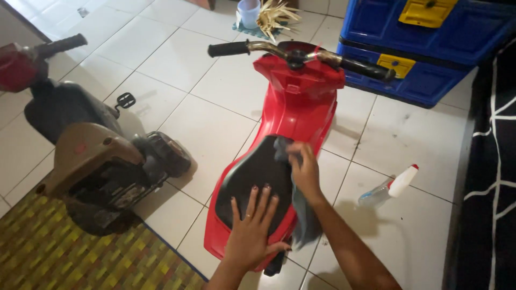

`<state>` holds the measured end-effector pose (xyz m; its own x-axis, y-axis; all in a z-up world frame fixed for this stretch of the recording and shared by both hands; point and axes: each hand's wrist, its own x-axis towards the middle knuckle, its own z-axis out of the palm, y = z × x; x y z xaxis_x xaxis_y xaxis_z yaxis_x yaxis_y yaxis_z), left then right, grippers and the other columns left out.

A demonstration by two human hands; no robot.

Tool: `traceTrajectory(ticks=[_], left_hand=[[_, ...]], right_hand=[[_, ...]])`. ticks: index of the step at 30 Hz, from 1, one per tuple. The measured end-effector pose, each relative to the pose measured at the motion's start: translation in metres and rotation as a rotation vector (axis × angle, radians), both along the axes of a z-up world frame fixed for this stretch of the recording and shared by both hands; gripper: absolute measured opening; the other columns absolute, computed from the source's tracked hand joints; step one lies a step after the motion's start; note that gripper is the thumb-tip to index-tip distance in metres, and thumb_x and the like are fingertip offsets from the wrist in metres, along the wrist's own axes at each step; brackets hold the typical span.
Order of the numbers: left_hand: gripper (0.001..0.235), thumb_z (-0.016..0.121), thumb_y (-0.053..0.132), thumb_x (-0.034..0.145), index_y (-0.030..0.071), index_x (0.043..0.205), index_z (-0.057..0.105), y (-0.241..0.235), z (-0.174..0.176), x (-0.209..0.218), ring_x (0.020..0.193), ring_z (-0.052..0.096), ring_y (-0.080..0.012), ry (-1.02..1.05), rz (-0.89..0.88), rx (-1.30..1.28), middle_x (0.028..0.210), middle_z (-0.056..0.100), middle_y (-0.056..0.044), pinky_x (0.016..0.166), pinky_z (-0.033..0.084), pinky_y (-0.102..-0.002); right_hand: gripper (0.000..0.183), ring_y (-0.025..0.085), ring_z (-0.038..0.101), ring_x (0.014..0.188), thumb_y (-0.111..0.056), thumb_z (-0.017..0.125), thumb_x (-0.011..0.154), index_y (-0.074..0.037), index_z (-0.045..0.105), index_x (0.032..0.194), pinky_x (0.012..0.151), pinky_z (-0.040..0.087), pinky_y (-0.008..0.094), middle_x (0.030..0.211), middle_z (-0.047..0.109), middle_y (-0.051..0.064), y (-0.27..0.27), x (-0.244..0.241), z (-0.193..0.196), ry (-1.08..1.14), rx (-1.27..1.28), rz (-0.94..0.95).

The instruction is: The person wipes down a black toy motorcycle with a cloth, then sprays a red toy motorcycle with a bottle and wipes its seat, handlebars, and body.

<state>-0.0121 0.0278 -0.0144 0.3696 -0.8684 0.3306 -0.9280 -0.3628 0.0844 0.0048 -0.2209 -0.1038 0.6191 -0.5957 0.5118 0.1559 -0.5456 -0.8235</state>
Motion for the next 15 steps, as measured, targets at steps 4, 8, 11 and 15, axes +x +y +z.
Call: traceTrajectory(ticks=[4, 8, 11, 15], left_hand=[[0.101, 0.054, 0.074, 0.087, 0.005, 0.158, 0.033, -0.004, -0.001, 0.001, 0.155, 0.019, -0.0352, 0.189, -0.001, 0.034, 0.167, 0.026, -0.016, 0.117, 0.01, -0.068], [0.093, 0.063, 0.061, 0.092, 0.006, 0.161, 0.033, 0.001, -0.002, 0.005, 0.157, 0.023, -0.0347, 0.301, 0.05, -0.009, 0.169, 0.029, -0.016, 0.12, 0.011, -0.067], [0.1, 0.07, 0.062, 0.075, 0.009, 0.152, 0.036, 0.008, 0.001, 0.007, 0.149, 0.018, -0.0421, 0.191, 0.227, -0.081, 0.16, 0.028, -0.02, 0.112, 0.009, -0.07], [0.102, 0.07, 0.063, 0.075, 0.009, 0.154, 0.035, 0.013, 0.006, 0.0, 0.15, 0.017, -0.0433, 0.162, 0.203, -0.068, 0.162, 0.026, -0.02, 0.111, 0.01, -0.071]], right_hand=[[0.019, 0.04, 0.06, 0.115, -0.003, 0.058, 0.098, -0.001, 0.058, 0.116, 0.101, 0.046, 0.047, 0.117, 0.064, 0.021, -0.035, 0.037, -0.031, 0.097, 0.019, -0.176], [0.027, 0.042, 0.059, 0.116, -0.011, 0.055, 0.097, 0.001, 0.052, 0.121, 0.099, 0.047, 0.047, 0.118, 0.06, 0.023, 0.012, -0.014, -0.021, 0.167, -0.002, -0.125], [0.021, 0.037, 0.062, 0.115, -0.006, 0.057, 0.095, -0.006, 0.062, 0.116, 0.096, 0.05, 0.044, 0.118, 0.062, 0.017, 0.075, -0.087, 0.01, 0.29, -0.004, -0.026], [0.022, 0.036, 0.066, 0.107, -0.009, 0.063, 0.089, -0.009, 0.069, 0.11, 0.09, 0.053, 0.044, 0.113, 0.066, 0.015, 0.09, -0.116, 0.014, 0.25, -0.029, 0.024]])
